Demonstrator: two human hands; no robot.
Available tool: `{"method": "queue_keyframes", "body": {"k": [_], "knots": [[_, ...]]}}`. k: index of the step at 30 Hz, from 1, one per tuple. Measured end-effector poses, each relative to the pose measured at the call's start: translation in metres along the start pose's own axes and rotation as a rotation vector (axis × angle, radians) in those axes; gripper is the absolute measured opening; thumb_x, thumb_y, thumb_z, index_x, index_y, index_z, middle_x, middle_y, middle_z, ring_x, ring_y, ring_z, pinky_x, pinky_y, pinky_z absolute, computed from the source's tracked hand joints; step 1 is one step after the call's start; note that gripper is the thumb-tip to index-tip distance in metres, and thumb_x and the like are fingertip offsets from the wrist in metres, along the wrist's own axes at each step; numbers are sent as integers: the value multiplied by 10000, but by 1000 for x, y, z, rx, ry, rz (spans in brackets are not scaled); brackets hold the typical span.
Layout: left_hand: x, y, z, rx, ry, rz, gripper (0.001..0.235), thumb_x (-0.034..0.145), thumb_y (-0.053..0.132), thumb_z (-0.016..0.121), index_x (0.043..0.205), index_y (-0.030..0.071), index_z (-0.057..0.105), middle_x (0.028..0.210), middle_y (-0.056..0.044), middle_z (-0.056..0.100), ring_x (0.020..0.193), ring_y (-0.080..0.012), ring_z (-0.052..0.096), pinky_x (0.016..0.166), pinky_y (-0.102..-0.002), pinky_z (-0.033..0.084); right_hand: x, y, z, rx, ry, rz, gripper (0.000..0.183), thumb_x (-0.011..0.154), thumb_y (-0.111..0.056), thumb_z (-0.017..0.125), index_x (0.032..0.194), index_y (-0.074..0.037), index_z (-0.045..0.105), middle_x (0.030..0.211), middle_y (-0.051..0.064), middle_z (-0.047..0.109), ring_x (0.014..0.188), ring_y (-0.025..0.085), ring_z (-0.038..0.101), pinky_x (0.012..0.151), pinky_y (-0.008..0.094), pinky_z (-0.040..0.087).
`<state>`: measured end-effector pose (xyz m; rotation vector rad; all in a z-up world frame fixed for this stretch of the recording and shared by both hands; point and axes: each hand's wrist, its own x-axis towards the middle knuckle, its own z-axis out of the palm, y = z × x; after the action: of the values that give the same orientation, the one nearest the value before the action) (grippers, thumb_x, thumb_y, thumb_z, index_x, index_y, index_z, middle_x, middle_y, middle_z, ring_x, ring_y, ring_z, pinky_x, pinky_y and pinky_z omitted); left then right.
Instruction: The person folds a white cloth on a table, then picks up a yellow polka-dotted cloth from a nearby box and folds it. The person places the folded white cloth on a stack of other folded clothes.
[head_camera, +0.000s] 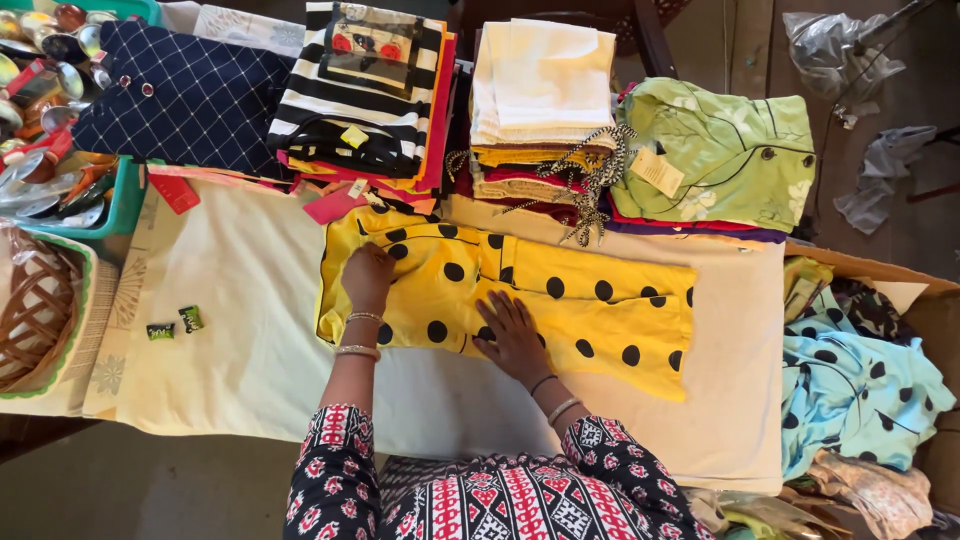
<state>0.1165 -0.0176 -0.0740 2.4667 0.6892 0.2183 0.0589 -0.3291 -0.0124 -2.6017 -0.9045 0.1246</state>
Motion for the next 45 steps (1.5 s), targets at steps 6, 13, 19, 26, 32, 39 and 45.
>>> {"method": "queue_keyframes", "body": {"k": [6,13,19,26,32,39,45], "knots": [[-10,58,-63,-341,208,150,131,887,153,734,907,40,671,891,-127,720,792,-359,686,717,-454,551,-1,1,1,22,18,-8,681,991,-477,575,1556,-131,415,1609,148,396,1516,320,310,1242,497,207],[-116,43,3,327,-176,1031,327,896,124,559,1193,12,636,1288,-155,637,1286,-320,544,1121,-525,372,-2,14,15,140,115,-9,557,988,-319,576,1501,-113,501,1551,152,455,1465,335,387,1210,488,281],[-173,-16,4,140,-325,921,350,893,129,569,1228,30,579,1430,-204,555,1429,-385,422,1204,-571,272,7,29,30,613,363,219,293,1052,-144,549,1324,-60,619,1327,136,595,1305,309,554,1140,385,423],[-117,-28,-68,26,91,390,522,859,177,703,1338,32,553,1317,-198,560,1278,-421,454,1082,-544,330,96,-17,24,696,317,171,467,932,-144,741,1344,-15,561,1187,168,619,1134,309,607,994,393,486],[-96,-42,-77,45,-40,402,365,860,163,764,1207,131,654,1065,-39,645,1114,-276,554,995,-447,399,123,-34,-1,766,244,70,472,949,-14,646,1404,-97,552,1157,133,636,988,275,648,871,318,520],[-96,-40,-88,23,-43,424,428,685,43,735,1099,123,666,1035,-55,654,1068,-291,568,950,-437,400,62,9,-5,577,491,101,436,1020,71,562,1385,-154,640,1072,119,597,958,294,634,871,306,520],[-93,-53,-84,27,-37,400,308,805,16,679,1096,117,664,1000,-60,629,990,-286,585,932,-427,426,32,19,26,522,316,108,556,943,35,624,1467,-126,531,1345,206,486,1223,368,525,987,363,465]]}}
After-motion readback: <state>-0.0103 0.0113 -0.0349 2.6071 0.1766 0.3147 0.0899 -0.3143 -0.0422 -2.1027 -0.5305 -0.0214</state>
